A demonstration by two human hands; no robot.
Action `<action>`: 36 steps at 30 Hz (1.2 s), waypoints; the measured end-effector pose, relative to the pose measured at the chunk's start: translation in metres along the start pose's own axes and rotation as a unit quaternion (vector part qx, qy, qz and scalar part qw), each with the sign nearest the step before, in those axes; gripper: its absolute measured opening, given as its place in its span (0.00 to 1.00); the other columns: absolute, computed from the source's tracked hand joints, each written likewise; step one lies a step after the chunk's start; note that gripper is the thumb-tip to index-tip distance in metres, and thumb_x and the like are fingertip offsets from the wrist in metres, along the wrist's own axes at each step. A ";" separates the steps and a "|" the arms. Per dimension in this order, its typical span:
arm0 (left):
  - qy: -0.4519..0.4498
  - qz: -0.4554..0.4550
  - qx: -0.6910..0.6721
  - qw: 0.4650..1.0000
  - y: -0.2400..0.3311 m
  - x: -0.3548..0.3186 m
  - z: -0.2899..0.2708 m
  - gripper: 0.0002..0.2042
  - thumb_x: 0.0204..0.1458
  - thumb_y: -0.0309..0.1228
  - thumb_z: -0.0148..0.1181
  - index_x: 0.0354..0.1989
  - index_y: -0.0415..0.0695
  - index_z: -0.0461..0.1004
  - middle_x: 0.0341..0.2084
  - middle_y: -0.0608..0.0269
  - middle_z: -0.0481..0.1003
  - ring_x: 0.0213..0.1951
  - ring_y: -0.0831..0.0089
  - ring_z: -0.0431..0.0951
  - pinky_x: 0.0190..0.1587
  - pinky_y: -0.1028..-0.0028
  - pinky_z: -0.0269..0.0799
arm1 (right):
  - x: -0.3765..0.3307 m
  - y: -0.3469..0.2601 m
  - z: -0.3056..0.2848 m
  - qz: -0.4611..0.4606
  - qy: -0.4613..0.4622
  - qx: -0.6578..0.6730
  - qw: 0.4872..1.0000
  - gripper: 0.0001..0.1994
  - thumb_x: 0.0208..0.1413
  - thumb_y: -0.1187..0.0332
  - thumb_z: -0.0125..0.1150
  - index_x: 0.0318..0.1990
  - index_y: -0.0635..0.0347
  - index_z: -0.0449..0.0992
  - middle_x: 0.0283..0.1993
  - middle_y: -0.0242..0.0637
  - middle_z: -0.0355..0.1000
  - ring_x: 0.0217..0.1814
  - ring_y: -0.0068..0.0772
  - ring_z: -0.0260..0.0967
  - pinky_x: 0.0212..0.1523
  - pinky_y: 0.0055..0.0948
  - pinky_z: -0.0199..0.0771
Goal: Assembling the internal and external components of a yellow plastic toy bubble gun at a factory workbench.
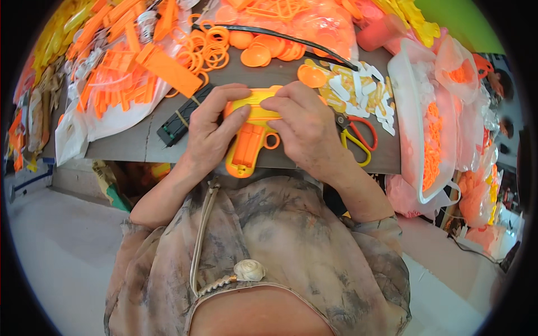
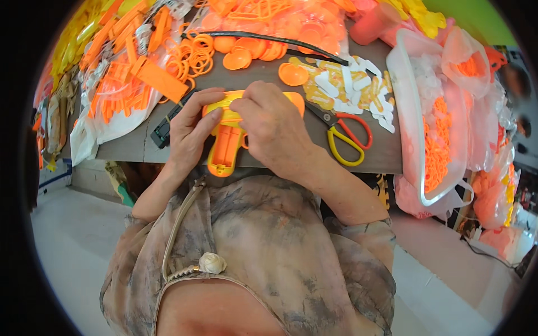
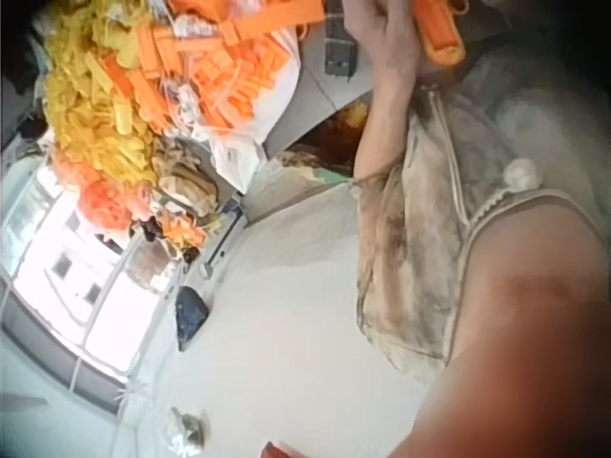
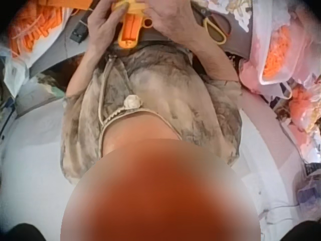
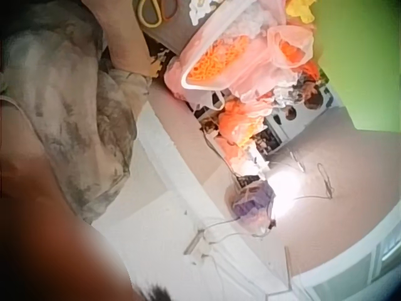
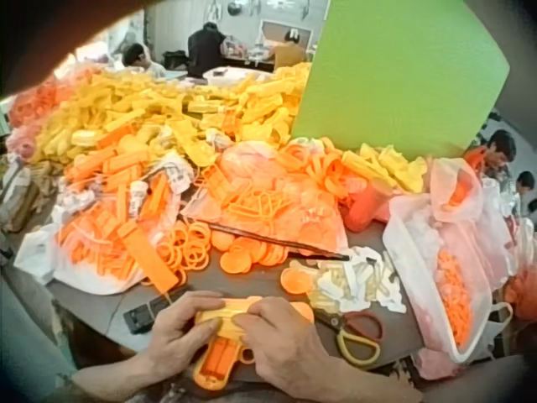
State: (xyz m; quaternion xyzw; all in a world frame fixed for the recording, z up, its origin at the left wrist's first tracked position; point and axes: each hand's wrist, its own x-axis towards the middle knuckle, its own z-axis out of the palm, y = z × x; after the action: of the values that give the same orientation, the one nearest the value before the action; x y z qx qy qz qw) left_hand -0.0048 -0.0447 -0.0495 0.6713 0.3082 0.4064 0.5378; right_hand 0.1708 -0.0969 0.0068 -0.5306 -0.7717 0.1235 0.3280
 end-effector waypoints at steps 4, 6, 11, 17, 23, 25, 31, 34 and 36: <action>-0.013 0.000 -0.016 1.000 -0.003 -0.002 -0.002 0.13 0.53 0.25 0.53 0.47 0.35 0.68 0.45 0.54 0.69 0.46 0.73 0.69 0.49 0.77 0.63 | -0.004 -0.005 -0.002 -0.008 0.071 -0.034 0.997 0.14 0.41 0.78 0.60 0.39 0.63 0.72 0.37 0.40 0.67 0.37 0.38 0.66 0.36 0.30 0.68; 0.006 -0.029 -0.003 1.000 -0.003 -0.008 -0.003 0.15 0.55 0.26 0.52 0.50 0.35 0.65 0.48 0.53 0.68 0.48 0.71 0.68 0.51 0.75 0.62 | -0.011 0.013 -0.016 0.049 0.109 -0.023 0.993 0.13 0.43 0.78 0.60 0.39 0.63 0.72 0.37 0.39 0.68 0.36 0.34 0.66 0.36 0.28 0.68; 0.013 0.090 0.104 0.990 0.002 -0.007 -0.004 0.18 0.54 0.27 0.52 0.52 0.34 0.64 0.52 0.48 0.65 0.52 0.62 0.68 0.53 0.71 0.62 | -0.041 0.086 -0.051 0.236 0.125 -0.090 0.960 0.09 0.45 0.74 0.61 0.36 0.65 0.74 0.33 0.36 0.68 0.30 0.28 0.65 0.33 0.25 0.66; 0.032 0.153 0.206 0.966 0.015 -0.005 -0.009 0.17 0.51 0.26 0.55 0.50 0.34 0.66 0.52 0.44 0.65 0.53 0.58 0.68 0.53 0.68 0.64 | -0.050 0.108 -0.035 0.233 0.090 -0.193 0.949 0.08 0.44 0.73 0.61 0.32 0.66 0.71 0.30 0.39 0.67 0.28 0.30 0.65 0.32 0.29 0.66; 0.037 0.130 0.134 0.982 0.035 0.003 -0.015 0.15 0.51 0.24 0.56 0.47 0.34 0.68 0.46 0.50 0.68 0.48 0.67 0.70 0.47 0.74 0.67 | -0.042 0.087 -0.044 0.218 0.141 -0.084 0.962 0.07 0.43 0.77 0.61 0.28 0.65 0.68 0.26 0.38 0.66 0.26 0.28 0.65 0.28 0.28 0.65; 0.022 0.123 0.101 0.987 0.045 0.006 -0.015 0.14 0.52 0.24 0.55 0.47 0.34 0.67 0.43 0.53 0.70 0.45 0.71 0.71 0.45 0.76 0.68 | -0.033 0.057 -0.050 0.111 0.176 -0.102 0.973 0.10 0.39 0.84 0.62 0.29 0.63 0.69 0.27 0.37 0.67 0.27 0.30 0.66 0.27 0.26 0.66; -0.095 -0.181 -0.259 0.944 0.074 0.026 0.009 0.14 0.56 0.27 0.49 0.49 0.33 0.64 0.28 0.59 0.74 0.26 0.78 0.73 0.28 0.80 0.70 | -0.021 0.012 -0.043 -0.196 0.174 -0.193 0.945 0.15 0.35 0.84 0.63 0.33 0.61 0.70 0.34 0.37 0.69 0.31 0.37 0.66 0.29 0.30 0.67; -0.136 -0.186 -0.275 0.933 0.071 0.025 0.011 0.15 0.55 0.26 0.50 0.50 0.33 0.63 0.25 0.59 0.74 0.23 0.79 0.72 0.25 0.82 0.69 | -0.018 0.009 -0.036 -0.225 0.151 -0.203 0.941 0.15 0.34 0.82 0.64 0.34 0.59 0.70 0.38 0.39 0.68 0.34 0.37 0.65 0.29 0.30 0.66; -0.124 -0.155 -0.254 0.947 0.069 0.024 0.010 0.12 0.54 0.23 0.51 0.47 0.35 0.65 0.23 0.64 0.74 0.22 0.84 0.72 0.25 0.85 0.67 | -0.016 0.009 -0.034 -0.240 0.152 -0.184 0.941 0.14 0.37 0.79 0.66 0.35 0.60 0.70 0.40 0.41 0.69 0.35 0.39 0.67 0.32 0.31 0.68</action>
State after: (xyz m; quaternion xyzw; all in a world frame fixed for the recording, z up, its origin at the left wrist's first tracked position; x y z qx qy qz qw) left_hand 0.0143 -0.0452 0.0215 0.5016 0.2261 0.2966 0.7806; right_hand 0.2025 -0.1128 0.0213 -0.3933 -0.8266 -0.1848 0.3577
